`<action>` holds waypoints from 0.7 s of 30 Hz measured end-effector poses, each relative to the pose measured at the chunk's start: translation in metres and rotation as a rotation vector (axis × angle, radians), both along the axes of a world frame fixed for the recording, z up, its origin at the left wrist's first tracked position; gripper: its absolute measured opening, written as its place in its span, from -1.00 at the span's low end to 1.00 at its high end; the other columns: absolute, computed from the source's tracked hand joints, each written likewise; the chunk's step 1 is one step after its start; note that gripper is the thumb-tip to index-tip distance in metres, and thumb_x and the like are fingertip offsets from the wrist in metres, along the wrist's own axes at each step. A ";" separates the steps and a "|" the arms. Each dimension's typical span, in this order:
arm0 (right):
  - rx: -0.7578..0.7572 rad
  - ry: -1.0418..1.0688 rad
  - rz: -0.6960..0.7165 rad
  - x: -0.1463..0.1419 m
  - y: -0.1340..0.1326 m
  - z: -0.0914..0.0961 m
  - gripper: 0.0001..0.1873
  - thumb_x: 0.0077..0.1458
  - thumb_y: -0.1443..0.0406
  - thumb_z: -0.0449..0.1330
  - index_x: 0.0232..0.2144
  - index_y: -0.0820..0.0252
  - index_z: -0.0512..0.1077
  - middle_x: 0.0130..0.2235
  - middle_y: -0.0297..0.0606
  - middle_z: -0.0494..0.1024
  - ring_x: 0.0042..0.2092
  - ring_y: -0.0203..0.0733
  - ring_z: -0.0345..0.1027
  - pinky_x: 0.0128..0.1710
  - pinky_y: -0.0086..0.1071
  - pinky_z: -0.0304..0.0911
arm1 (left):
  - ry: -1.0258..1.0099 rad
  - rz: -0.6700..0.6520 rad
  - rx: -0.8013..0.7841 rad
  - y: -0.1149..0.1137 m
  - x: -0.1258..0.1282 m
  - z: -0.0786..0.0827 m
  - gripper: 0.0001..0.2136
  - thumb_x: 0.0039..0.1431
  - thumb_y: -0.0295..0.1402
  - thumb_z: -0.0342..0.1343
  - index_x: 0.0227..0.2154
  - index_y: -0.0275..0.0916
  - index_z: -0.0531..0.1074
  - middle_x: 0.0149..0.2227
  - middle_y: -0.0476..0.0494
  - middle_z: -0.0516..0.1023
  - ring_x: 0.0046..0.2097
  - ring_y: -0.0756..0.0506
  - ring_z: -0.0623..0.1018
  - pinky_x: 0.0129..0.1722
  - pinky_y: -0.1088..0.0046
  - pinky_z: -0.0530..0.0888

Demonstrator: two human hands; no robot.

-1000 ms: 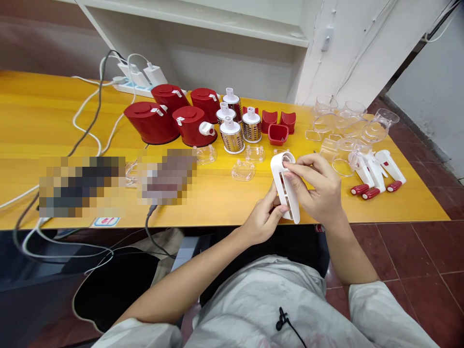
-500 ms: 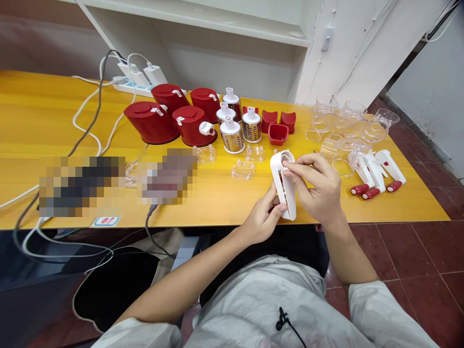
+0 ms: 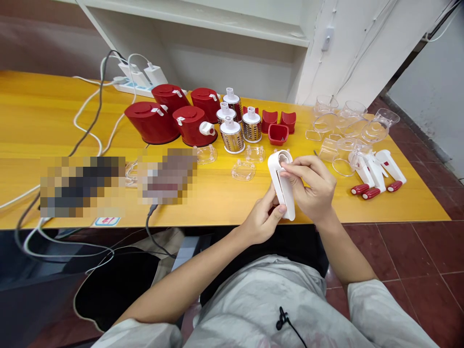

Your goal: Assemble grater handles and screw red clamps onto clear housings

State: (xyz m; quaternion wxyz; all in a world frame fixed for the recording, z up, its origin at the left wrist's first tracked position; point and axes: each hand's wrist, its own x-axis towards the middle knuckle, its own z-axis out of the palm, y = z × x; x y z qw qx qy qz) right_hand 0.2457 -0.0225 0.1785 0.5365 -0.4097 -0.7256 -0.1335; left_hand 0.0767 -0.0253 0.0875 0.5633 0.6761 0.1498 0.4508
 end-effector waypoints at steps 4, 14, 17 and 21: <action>0.038 -0.010 -0.005 0.001 0.000 0.000 -0.72 0.33 0.26 0.31 -0.07 0.40 0.67 -0.10 -0.23 0.64 0.00 -0.67 0.50 0.05 -0.71 0.55 | -0.038 -0.020 -0.019 0.000 0.001 0.000 -0.34 0.67 0.05 0.09 0.58 -0.20 0.16 -0.22 -0.04 0.47 -0.31 -0.02 0.43 -0.31 0.50 0.46; 0.072 -0.032 0.016 0.002 -0.004 0.009 -0.81 0.28 0.36 0.32 -0.10 0.37 0.66 -0.10 -0.26 0.64 0.02 -0.67 0.51 0.08 -0.71 0.54 | -0.033 -0.025 -0.013 0.000 0.002 -0.003 -0.30 0.67 0.05 0.08 0.63 -0.20 0.06 -0.19 -0.07 0.46 -0.29 -0.04 0.44 -0.27 0.49 0.47; 0.036 -0.044 0.004 0.003 -0.005 0.009 -0.78 0.31 0.32 0.30 -0.09 0.35 0.67 -0.10 -0.23 0.64 0.01 -0.66 0.50 0.07 -0.68 0.54 | -0.028 -0.015 -0.003 0.000 0.003 -0.004 -0.26 0.66 0.07 0.10 0.64 -0.19 0.02 -0.19 -0.06 0.45 -0.30 -0.03 0.42 -0.28 0.49 0.45; -0.019 -0.051 -0.024 0.005 -0.005 0.008 -0.75 0.34 0.26 0.28 -0.08 0.34 0.67 -0.09 -0.21 0.63 0.00 -0.64 0.49 0.06 -0.64 0.53 | -0.036 -0.024 -0.013 0.000 0.003 -0.005 -0.24 0.66 0.06 0.12 0.66 -0.17 -0.03 -0.19 -0.05 0.46 -0.31 -0.02 0.42 -0.30 0.51 0.44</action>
